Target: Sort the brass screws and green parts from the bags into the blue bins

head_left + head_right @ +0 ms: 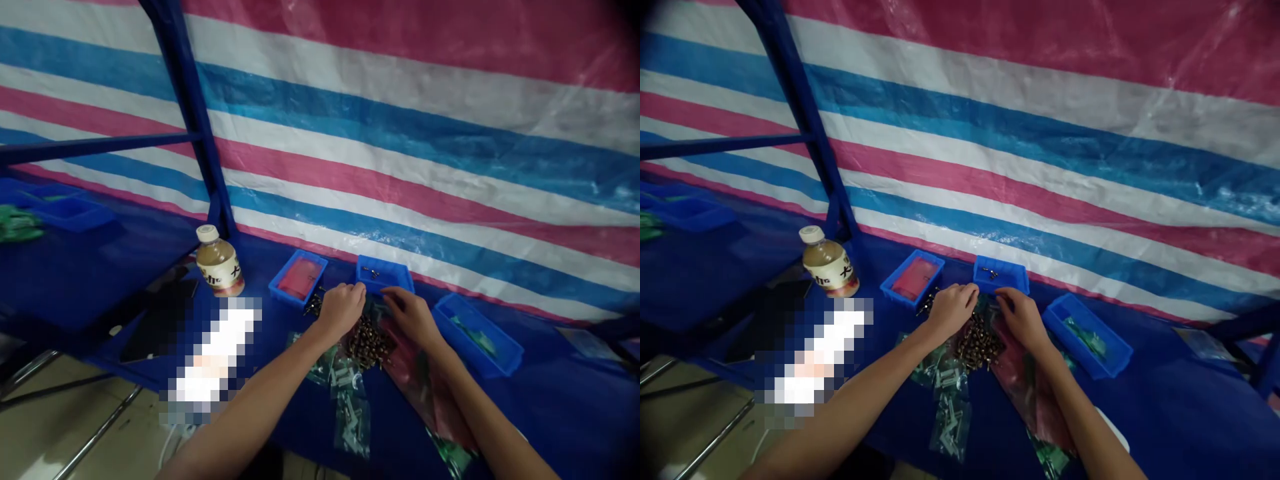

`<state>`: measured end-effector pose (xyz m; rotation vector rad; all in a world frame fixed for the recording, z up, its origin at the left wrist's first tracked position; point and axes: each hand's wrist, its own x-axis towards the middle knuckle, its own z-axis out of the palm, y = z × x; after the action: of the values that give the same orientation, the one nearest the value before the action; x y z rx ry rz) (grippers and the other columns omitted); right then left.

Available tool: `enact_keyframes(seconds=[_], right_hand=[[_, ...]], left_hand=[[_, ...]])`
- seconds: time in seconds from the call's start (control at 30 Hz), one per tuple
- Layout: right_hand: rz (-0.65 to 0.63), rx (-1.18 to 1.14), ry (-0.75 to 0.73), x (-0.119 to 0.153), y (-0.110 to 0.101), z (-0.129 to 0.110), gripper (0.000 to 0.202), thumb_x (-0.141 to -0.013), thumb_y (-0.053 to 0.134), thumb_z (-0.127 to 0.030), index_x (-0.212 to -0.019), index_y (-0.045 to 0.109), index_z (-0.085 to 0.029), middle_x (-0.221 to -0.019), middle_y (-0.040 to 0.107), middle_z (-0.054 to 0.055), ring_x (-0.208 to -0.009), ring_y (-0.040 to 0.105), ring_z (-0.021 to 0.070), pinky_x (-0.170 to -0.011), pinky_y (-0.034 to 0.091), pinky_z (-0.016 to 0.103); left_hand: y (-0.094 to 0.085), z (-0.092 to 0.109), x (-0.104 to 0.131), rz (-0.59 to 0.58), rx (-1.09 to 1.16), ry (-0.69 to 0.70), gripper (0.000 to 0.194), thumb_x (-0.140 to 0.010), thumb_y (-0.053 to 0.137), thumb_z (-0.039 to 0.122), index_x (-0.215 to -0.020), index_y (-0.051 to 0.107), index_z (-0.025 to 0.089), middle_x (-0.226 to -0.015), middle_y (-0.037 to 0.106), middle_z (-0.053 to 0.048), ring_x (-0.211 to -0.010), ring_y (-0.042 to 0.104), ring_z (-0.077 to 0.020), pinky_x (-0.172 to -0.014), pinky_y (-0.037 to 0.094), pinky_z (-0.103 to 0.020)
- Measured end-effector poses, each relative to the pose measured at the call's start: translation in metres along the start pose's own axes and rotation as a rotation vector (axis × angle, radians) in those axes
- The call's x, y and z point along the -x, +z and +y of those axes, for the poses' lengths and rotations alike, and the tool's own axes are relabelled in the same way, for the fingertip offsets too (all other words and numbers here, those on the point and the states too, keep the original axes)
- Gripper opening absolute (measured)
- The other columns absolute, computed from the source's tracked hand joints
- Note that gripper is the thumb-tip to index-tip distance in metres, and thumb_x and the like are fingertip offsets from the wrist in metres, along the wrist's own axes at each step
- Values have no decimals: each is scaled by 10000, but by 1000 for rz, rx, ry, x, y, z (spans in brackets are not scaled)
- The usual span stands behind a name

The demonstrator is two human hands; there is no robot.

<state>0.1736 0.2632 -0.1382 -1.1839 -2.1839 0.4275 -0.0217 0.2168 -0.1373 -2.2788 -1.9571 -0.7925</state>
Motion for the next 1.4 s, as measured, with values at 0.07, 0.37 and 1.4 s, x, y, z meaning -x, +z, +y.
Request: enact_keyframes(seconds=[0.07,0.37,1.4], right_hand=[[-37,14,-32,1,1,-3,219,-925,517,-326,-1015,674,-203,-889,706,38,-768,642,195,-722,463,302],[-133,72,-149,14,12,-14,147,-911,591,-318,-958,689,-219,-883,651,51,-888,582,215,-777,453,320],[22,-465,138,15,5,-18,259,-923,518,-397,-942,687,-201,-887,719,30,-827,645,195,-777,477,311]], left_hand=[[4,-1,0,-15,-1,-3,245,-984,389,298,-988,623,223,-810,699,-50,-782,653,-199,-648,443,-260],[10,-4,-2,-26,40,-4,197,-964,433,284,-1003,623,252,-852,711,-17,-786,661,-184,-641,421,-255],[9,-6,-11,74,536,234,137,-850,678,310,-965,718,249,-933,735,-10,-904,602,-186,-844,499,-329]])
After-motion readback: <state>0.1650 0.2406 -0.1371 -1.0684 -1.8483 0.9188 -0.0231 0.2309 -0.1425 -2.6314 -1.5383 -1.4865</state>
